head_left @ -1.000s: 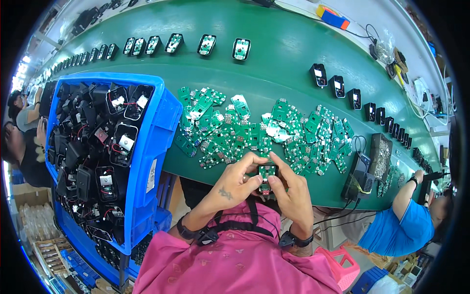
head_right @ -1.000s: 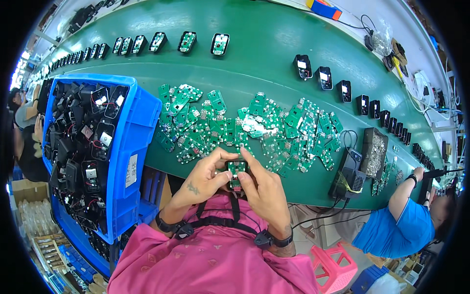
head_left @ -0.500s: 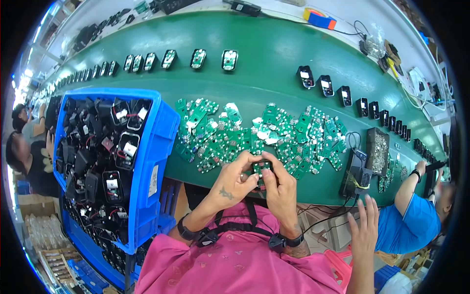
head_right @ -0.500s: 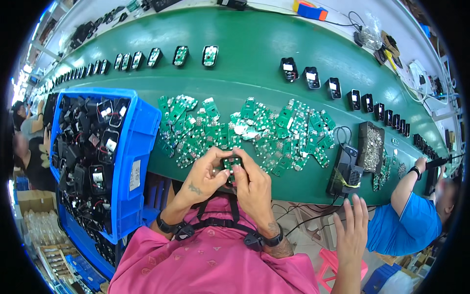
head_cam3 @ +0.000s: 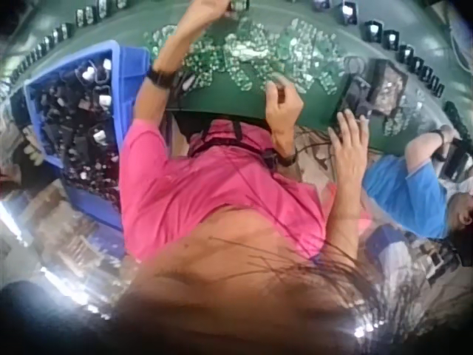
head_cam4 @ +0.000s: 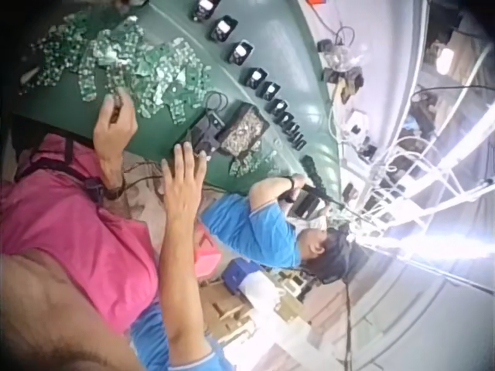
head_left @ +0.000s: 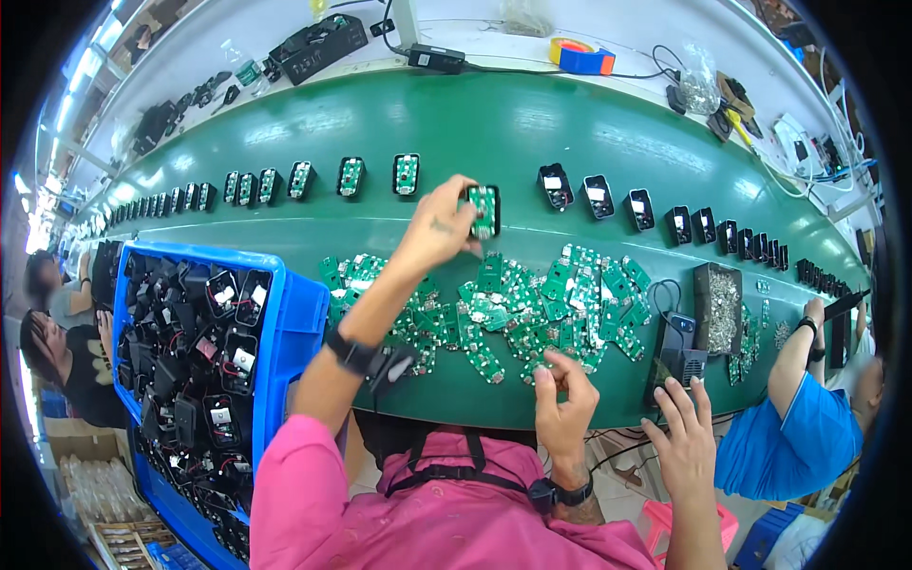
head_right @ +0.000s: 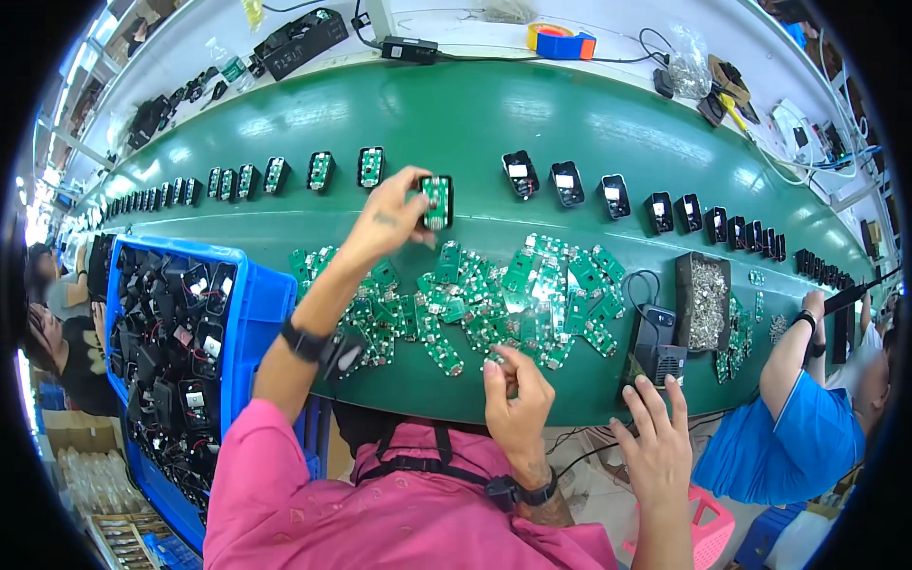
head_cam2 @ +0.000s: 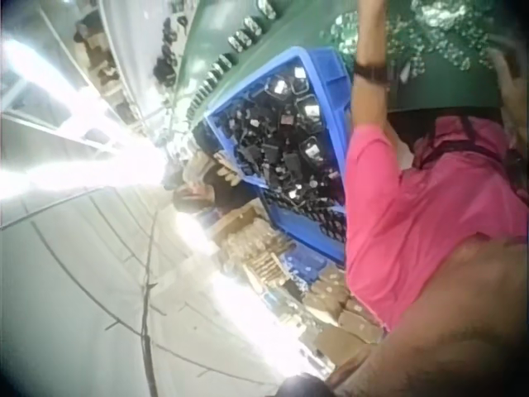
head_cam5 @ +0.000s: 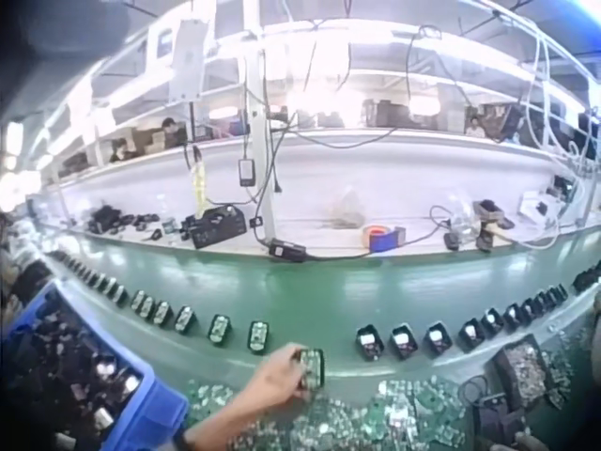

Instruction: Assembling small electronic components by hand on a factory production line.

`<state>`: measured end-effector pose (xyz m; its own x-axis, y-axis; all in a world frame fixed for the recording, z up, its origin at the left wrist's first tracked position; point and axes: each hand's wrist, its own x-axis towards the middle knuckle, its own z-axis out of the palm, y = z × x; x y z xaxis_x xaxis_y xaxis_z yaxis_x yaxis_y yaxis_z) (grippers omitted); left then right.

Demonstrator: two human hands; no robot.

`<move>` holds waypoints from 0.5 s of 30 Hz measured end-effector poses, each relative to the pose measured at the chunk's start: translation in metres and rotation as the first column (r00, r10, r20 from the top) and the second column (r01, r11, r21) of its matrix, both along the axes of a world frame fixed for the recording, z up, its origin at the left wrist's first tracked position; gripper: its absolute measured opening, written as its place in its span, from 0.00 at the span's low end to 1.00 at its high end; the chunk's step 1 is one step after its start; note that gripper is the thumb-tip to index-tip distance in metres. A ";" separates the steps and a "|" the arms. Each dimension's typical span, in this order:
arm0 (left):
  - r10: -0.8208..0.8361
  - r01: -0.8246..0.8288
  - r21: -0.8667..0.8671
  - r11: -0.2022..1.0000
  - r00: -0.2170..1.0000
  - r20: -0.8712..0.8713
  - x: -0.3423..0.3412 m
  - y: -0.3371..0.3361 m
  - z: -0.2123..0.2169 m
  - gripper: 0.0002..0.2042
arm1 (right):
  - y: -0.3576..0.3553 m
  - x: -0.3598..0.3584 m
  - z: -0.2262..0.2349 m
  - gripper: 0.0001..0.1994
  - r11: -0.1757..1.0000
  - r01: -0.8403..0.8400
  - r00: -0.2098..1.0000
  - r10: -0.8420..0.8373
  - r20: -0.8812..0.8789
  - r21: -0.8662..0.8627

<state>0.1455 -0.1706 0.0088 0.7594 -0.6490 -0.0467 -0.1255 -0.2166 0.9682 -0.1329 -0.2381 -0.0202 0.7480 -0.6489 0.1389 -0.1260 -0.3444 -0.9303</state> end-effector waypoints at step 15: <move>0.128 -0.154 0.224 0.962 0.984 0.127 0.098 -0.018 -0.065 0.22 | -0.015 -0.016 -0.043 0.04 0.965 0.200 0.980 -0.197 0.030 -0.173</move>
